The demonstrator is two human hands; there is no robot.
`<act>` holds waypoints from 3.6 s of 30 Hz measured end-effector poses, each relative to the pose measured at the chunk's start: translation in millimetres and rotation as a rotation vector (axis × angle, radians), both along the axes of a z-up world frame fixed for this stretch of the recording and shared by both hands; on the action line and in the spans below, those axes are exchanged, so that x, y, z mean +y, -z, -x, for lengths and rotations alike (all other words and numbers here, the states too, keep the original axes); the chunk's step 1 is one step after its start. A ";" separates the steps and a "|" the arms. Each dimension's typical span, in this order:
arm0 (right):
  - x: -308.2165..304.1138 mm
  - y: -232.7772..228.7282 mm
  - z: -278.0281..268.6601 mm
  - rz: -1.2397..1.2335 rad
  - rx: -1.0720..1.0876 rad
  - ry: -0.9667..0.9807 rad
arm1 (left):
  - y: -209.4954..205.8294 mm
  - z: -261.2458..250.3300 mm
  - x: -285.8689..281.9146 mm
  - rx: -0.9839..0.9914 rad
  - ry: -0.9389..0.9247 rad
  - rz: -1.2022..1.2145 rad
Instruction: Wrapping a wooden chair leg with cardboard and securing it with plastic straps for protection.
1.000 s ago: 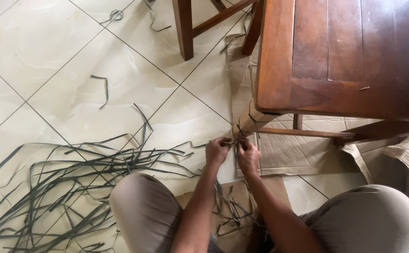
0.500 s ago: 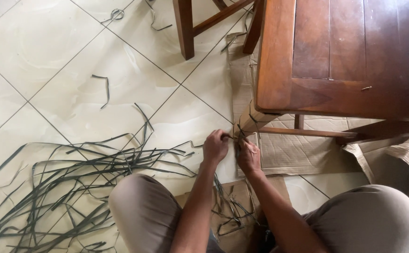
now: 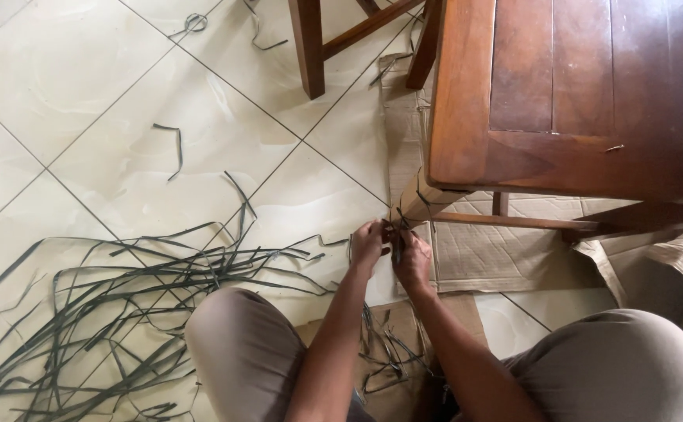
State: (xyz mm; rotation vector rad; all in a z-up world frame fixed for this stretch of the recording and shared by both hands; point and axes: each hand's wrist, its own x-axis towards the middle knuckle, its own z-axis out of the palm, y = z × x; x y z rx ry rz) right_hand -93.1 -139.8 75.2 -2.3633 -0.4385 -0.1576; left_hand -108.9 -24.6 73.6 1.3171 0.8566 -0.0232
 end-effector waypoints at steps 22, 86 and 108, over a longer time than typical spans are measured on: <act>0.7 11.4 4.6 -0.011 0.116 0.110 | 12.2 5.1 -4.6 -0.004 -0.189 0.351; -28.6 18.5 4.0 0.122 0.521 0.094 | 30.4 -20.6 -8.6 -0.081 -0.119 -0.250; -18.8 36.8 12.2 -0.565 0.797 0.086 | 38.6 14.4 -12.5 -0.067 -0.080 0.156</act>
